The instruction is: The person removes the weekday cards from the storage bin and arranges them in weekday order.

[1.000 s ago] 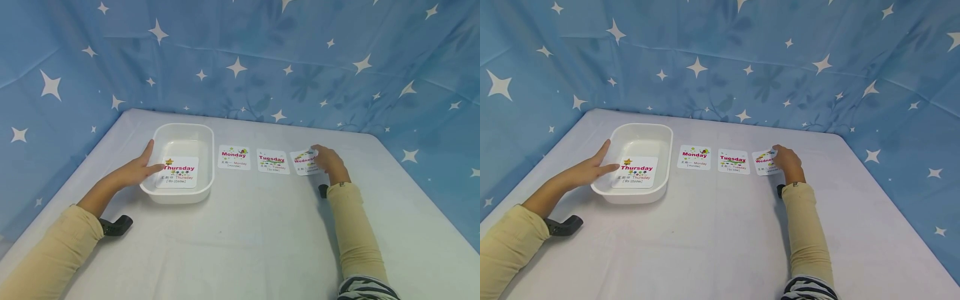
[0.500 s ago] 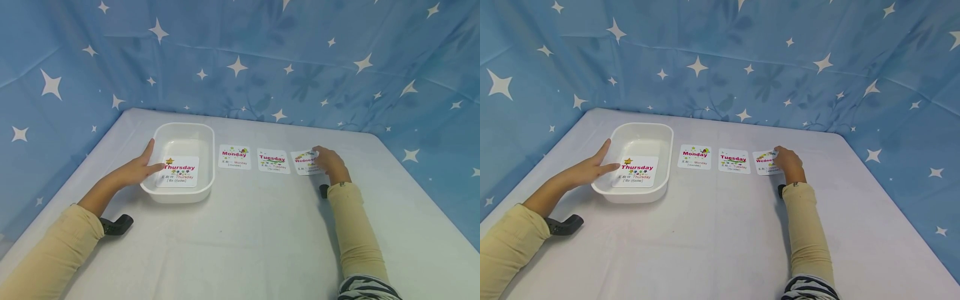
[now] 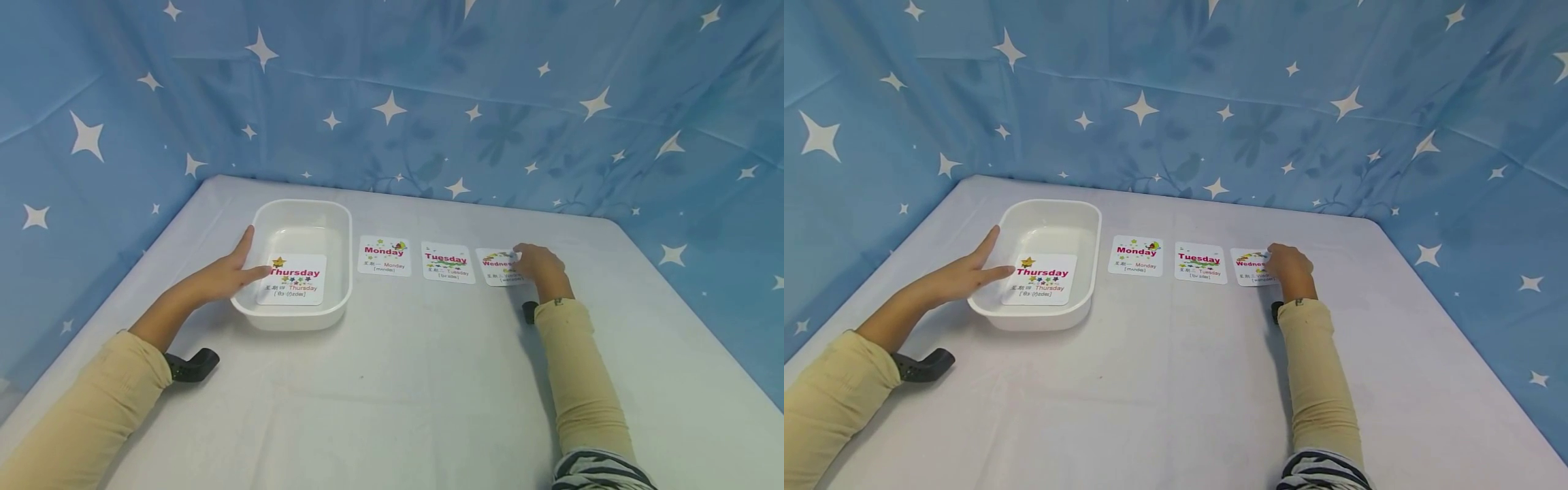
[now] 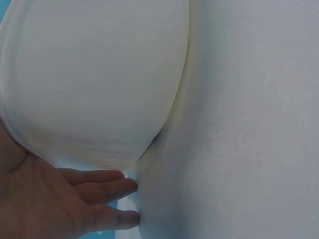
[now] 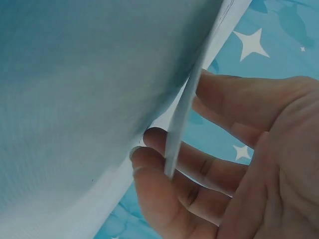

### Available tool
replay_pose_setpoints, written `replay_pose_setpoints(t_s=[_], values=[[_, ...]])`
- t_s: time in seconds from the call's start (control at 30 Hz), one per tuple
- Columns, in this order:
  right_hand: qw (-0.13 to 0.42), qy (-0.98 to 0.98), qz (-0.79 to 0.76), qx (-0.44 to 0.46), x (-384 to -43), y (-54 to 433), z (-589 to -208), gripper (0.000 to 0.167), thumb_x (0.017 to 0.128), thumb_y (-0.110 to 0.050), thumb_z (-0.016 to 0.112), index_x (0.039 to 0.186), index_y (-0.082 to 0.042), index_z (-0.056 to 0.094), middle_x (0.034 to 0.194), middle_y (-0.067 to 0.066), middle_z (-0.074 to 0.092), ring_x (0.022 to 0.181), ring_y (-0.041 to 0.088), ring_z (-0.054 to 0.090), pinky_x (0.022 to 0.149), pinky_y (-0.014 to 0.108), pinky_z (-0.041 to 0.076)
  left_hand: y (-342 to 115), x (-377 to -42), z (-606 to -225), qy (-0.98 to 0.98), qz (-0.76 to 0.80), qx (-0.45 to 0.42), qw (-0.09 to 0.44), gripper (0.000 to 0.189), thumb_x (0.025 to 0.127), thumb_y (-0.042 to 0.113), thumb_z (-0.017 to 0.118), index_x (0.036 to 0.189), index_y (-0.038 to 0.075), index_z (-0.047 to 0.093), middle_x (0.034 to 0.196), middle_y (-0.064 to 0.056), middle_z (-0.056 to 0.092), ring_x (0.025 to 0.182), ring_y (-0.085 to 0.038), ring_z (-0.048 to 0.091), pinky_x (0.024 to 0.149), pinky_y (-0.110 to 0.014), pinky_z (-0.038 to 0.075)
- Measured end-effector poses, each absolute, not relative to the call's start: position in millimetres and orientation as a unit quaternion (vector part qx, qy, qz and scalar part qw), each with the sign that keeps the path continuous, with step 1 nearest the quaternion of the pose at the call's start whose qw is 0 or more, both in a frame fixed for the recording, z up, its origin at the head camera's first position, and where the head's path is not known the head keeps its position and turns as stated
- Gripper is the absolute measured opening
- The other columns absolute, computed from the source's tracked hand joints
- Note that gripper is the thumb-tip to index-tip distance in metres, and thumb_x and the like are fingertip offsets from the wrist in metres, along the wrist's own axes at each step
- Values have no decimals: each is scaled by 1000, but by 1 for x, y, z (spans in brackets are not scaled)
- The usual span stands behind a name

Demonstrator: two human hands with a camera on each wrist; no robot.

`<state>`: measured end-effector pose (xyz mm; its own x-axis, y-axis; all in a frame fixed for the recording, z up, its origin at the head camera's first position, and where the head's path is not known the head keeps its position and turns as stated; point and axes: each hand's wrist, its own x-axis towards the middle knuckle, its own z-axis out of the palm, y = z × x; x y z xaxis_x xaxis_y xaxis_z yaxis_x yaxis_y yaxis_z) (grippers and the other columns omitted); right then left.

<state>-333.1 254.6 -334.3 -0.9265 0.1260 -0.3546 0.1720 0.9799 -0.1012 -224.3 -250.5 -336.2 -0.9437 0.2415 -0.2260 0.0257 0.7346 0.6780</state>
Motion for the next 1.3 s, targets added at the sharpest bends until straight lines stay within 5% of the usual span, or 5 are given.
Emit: replay_pose_setpoints(t_s=[0.43,0.83,1.3], values=[[182,978,-56,79,-338,256,-339,61,92,-24,48,142,-2,22,142,30,25,128,49,25,100,62,23,-252,-223,-337,919,357,76,149,92,94,41,44,138,8,-30,147,-22,-23,135,-46,-7,105,-61,9],[145,986,-71,31,-331,240,-327,62,93,-31,44,142,-1,21,140,33,25,125,57,19,99,64,21,-250,-223,-335,919,358,78,147,91,94,38,44,138,5,-29,147,-22,-23,135,-45,-7,106,-60,7],[90,975,-127,-157,-326,110,-283,60,93,-35,49,145,-14,26,144,18,33,134,37,25,105,55,24,-252,-226,-338,917,364,73,145,88,95,35,43,139,7,-28,148,-21,-20,137,-43,-5,107,-58,8]])
